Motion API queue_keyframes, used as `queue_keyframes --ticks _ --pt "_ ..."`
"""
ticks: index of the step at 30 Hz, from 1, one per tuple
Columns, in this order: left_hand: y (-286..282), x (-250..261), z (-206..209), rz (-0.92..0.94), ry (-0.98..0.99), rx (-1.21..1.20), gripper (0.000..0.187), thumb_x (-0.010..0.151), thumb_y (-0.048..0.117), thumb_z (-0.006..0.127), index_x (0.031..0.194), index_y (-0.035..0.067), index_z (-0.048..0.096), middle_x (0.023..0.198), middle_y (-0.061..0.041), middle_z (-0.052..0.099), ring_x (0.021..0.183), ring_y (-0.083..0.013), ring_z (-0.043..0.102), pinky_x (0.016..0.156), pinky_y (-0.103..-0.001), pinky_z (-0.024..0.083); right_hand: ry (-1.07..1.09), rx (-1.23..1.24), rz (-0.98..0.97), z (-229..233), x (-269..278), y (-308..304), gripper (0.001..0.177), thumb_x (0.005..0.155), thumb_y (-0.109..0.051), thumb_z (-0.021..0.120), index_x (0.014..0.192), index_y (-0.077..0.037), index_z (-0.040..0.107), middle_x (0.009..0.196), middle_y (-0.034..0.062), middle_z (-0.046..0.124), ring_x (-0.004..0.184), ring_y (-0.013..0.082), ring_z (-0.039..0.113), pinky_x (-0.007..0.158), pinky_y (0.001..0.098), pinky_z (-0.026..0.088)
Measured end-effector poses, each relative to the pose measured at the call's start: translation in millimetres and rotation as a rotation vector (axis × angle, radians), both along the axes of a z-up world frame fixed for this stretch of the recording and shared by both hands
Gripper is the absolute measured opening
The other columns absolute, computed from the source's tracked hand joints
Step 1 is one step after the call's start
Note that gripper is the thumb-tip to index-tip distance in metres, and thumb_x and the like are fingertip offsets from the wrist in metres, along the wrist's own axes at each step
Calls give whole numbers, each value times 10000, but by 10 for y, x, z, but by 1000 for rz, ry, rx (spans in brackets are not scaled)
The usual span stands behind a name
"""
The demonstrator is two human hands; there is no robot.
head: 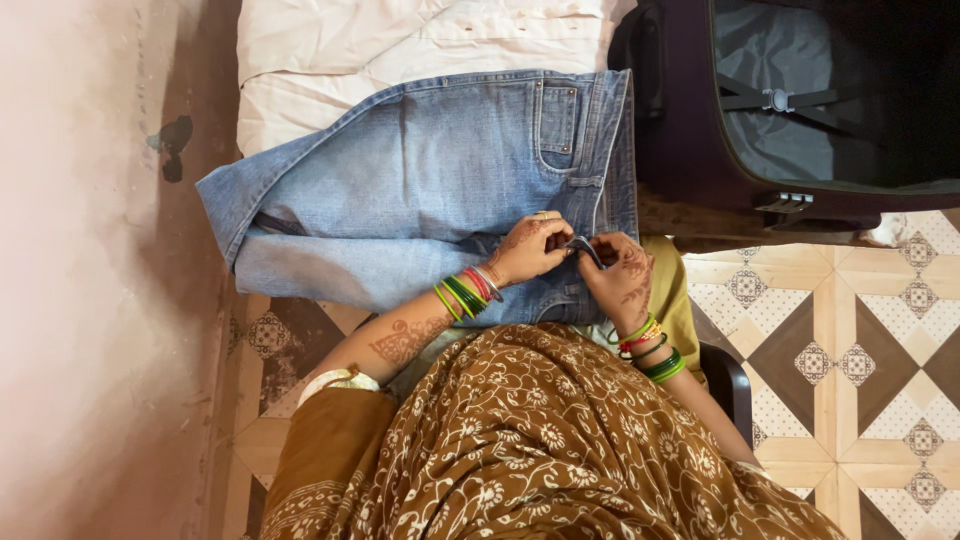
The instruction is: The person folds pairs of blue jeans by hand and places them on top of other folded white garments.
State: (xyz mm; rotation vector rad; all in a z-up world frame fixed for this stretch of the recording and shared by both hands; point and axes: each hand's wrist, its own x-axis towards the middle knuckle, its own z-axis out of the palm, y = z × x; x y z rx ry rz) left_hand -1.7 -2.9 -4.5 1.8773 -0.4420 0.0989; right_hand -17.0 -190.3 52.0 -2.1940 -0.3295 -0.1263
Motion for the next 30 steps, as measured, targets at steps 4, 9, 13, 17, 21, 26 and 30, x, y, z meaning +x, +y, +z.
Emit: queue_keyframes --ticks 4,9,13,17,21,26,30 --pt "-3 5 -37 -14 -5 14 148 850 79 710 955 5 637 856 -99 607 771 -235 647 692 -367 530 38 23 -12 -6 -1 32 173 834 -108 797 957 -16 719 863 77 747 769 155 734 728 284 581" --pt "-24 -20 -49 20 -41 9 141 850 71 701 943 6 618 855 -107 601 804 -262 643 719 -385 526 -165 -105 -9 -2 -44 98 191 826 -88 799 946 -1 678 889 115 706 788 242 710 727 344 560" --pt "-30 -34 -54 58 -28 -10 148 841 56 683 956 -2 610 874 -120 598 790 -273 644 714 -392 524 -162 -158 -18 19 -63 147 142 848 -72 778 918 -12 669 885 110 686 790 259 695 722 361 551" --pt "-51 -36 -97 78 -14 -54 147 836 57 679 956 4 613 875 -115 604 785 -268 653 711 -382 531 -299 -295 13 39 -84 193 155 833 -68 761 951 -33 666 911 95 687 819 259 689 722 368 546" --pt "-67 -12 -195 105 -2 -43 161 808 53 679 945 3 609 886 -118 608 782 -271 654 713 -380 530 -437 -421 77 43 -130 207 206 817 -98 789 976 -52 666 917 107 678 845 289 684 706 373 533" --pt "-36 75 -267 106 -31 -16 150 804 76 709 930 12 660 845 -109 648 797 -263 664 726 -375 533 -341 -285 30 -21 -94 162 206 845 -90 803 993 -50 666 953 104 692 881 283 695 774 372 551" --pt "-47 64 -263 76 31 -31 167 843 124 737 961 16 692 839 -108 651 774 -254 665 712 -370 527 -229 -188 -33 -72 -72 124 264 804 -130 851 970 -31 671 953 122 705 868 292 701 774 387 551"
